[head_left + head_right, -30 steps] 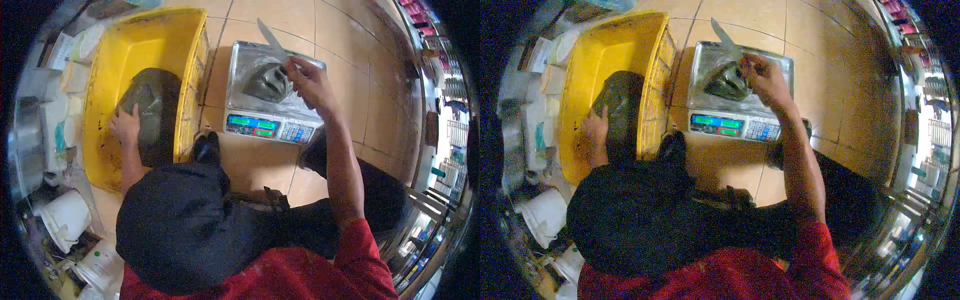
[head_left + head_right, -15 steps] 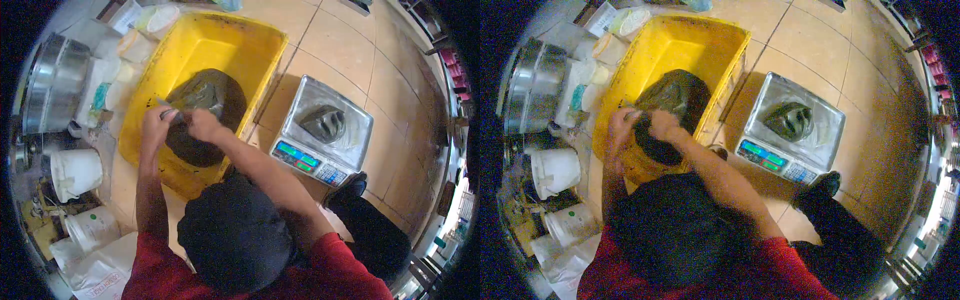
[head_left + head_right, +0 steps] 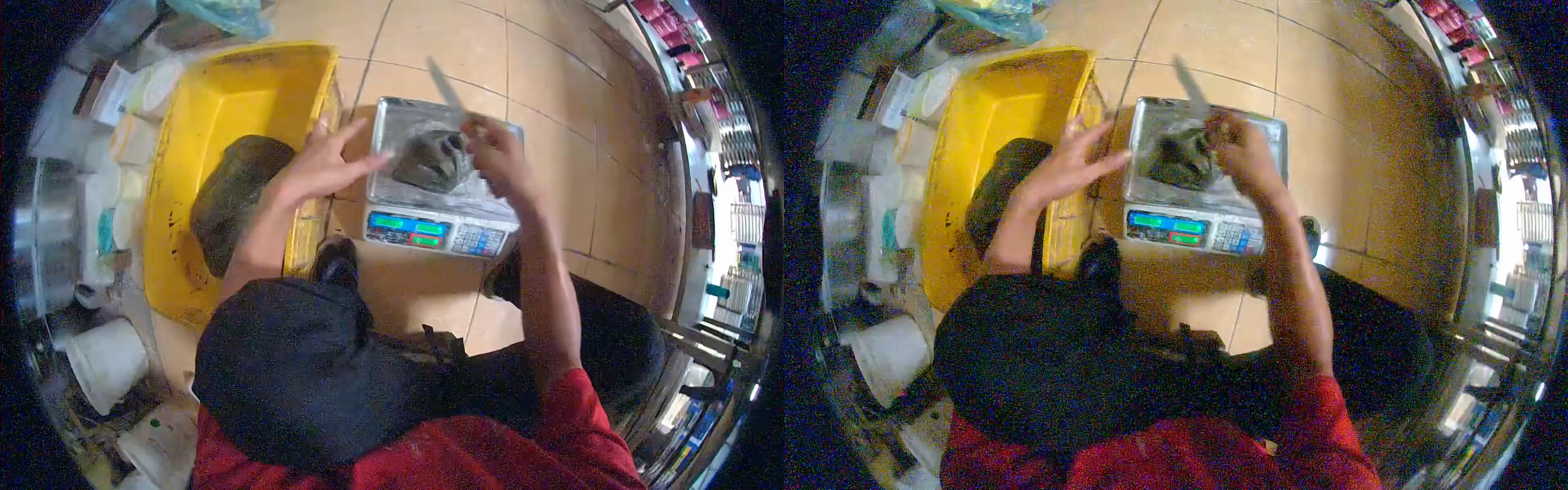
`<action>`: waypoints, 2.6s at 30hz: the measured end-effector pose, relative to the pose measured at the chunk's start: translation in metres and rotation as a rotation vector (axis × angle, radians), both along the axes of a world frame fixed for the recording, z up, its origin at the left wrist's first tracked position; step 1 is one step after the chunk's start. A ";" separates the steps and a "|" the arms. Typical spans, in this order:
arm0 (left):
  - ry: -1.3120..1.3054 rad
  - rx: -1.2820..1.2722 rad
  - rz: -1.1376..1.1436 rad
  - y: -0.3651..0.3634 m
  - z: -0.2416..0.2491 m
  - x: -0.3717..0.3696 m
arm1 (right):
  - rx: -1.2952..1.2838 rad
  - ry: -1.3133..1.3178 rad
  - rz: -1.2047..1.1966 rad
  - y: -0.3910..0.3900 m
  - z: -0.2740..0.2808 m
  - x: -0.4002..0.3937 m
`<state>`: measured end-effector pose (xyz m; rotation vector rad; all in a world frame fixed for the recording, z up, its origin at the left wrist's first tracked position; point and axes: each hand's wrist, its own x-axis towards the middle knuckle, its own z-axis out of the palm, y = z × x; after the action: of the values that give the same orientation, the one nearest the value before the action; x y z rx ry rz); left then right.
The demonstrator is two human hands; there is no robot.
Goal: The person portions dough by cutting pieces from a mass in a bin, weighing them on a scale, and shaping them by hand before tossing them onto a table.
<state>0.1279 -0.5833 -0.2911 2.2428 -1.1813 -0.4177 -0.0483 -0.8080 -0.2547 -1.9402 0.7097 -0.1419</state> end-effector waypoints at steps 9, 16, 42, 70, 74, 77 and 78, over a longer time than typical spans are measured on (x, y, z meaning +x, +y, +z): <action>-0.027 -0.161 0.153 -0.023 0.029 0.066 | 0.104 -0.087 -0.328 -0.029 0.008 -0.056; -0.580 0.004 -0.220 -0.103 -0.033 -0.005 | -0.431 0.128 -0.317 -0.039 -0.115 -0.070; 1.203 -0.762 0.249 -0.069 0.010 -0.006 | 1.020 -0.477 -0.649 0.038 0.020 0.040; 1.129 -0.870 0.078 -0.065 0.074 -0.056 | -0.009 -0.306 -0.179 0.070 0.074 0.014; -0.265 -0.884 -0.432 -0.037 0.158 -0.054 | -0.551 -0.722 0.082 0.066 0.154 -0.040; 0.191 -0.721 -0.450 -0.066 0.169 -0.049 | -0.279 -0.952 0.031 0.040 0.191 -0.032; 0.416 -0.703 -0.419 -0.079 0.173 -0.049 | -0.101 -0.926 0.066 0.029 0.198 -0.026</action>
<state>0.0785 -0.6619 -0.1182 1.2423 -1.3035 -0.5003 -0.0742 -0.7789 -0.0566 -1.7220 0.0163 -0.9713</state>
